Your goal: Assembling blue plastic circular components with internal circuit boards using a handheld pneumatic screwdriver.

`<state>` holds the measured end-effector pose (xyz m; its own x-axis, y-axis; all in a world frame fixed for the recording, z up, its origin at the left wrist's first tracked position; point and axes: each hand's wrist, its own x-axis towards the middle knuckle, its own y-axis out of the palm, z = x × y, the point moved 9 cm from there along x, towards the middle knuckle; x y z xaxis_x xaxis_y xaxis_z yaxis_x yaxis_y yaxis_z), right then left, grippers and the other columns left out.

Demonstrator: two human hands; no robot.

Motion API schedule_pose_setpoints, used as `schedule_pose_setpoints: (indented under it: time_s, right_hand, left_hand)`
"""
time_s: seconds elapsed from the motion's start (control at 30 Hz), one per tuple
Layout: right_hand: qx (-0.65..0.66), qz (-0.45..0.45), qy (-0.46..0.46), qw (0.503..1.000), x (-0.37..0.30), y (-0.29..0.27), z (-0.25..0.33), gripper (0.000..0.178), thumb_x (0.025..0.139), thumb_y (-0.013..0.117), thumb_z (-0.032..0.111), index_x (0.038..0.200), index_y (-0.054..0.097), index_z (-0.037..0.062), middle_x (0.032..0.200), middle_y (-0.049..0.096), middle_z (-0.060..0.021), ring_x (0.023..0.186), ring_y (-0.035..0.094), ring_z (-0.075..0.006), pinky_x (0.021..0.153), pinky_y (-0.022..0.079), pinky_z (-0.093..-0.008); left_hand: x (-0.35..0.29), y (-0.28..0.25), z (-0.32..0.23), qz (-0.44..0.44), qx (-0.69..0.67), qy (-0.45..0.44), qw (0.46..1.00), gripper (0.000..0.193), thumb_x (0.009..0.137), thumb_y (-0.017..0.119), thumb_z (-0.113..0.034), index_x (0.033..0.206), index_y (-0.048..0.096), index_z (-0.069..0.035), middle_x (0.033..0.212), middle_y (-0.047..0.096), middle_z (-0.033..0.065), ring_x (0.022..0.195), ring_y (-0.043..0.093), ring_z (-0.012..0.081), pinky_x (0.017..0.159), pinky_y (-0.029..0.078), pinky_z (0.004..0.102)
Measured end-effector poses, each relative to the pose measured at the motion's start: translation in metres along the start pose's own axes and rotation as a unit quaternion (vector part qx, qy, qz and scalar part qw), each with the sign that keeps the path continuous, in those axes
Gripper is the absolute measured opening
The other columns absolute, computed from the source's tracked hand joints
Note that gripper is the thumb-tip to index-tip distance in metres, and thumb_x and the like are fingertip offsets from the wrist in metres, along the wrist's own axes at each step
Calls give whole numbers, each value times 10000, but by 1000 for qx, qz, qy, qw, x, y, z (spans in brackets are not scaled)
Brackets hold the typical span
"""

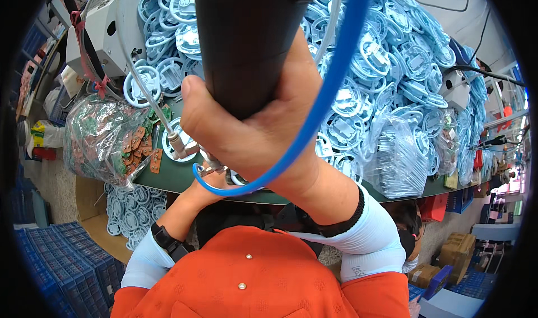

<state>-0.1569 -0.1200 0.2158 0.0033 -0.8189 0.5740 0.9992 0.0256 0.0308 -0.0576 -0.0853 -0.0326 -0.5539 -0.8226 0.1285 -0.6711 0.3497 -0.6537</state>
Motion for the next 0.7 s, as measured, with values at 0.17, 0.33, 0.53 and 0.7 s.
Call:
schedule_pose_setpoints:
  time_s: [0.17,0.33,0.53,0.7]
  right_hand:
    - [-68,24,5,997,-6,9,-14,412,805,666,-27,1186,512,-42,776,592,-58,629,638,-153,580,522,-285]
    - [-56,8,42,998,-14,16,-20,388,793,679,-33,1153,533,-37,807,611,-50,640,626,-128,585,519,-273]
    - [-22,21,44,999,-10,13,-11,434,800,679,-30,1203,521,-48,824,606,-30,650,611,-108,618,499,-266]
    - [-66,-31,-20,997,7,-43,52,430,846,595,59,1219,460,-106,767,582,-104,599,616,-172,566,484,-281]
  left_hand:
    - [-3,-7,-8,-18,-5,16,1000,891,607,891,-363,1362,518,-72,1426,486,122,1329,410,291,1118,264,439]
    - [-4,-9,-14,-63,15,52,997,799,621,877,-354,1310,578,-82,1418,499,85,1336,385,312,1123,265,432]
    - [-7,0,-2,-65,3,50,997,703,590,885,-354,1188,655,-62,1341,552,96,1281,431,331,1089,295,459]
    - [1,-19,-38,-49,63,50,996,1009,597,882,-252,1447,368,-77,1416,473,114,1330,413,286,1057,288,508]
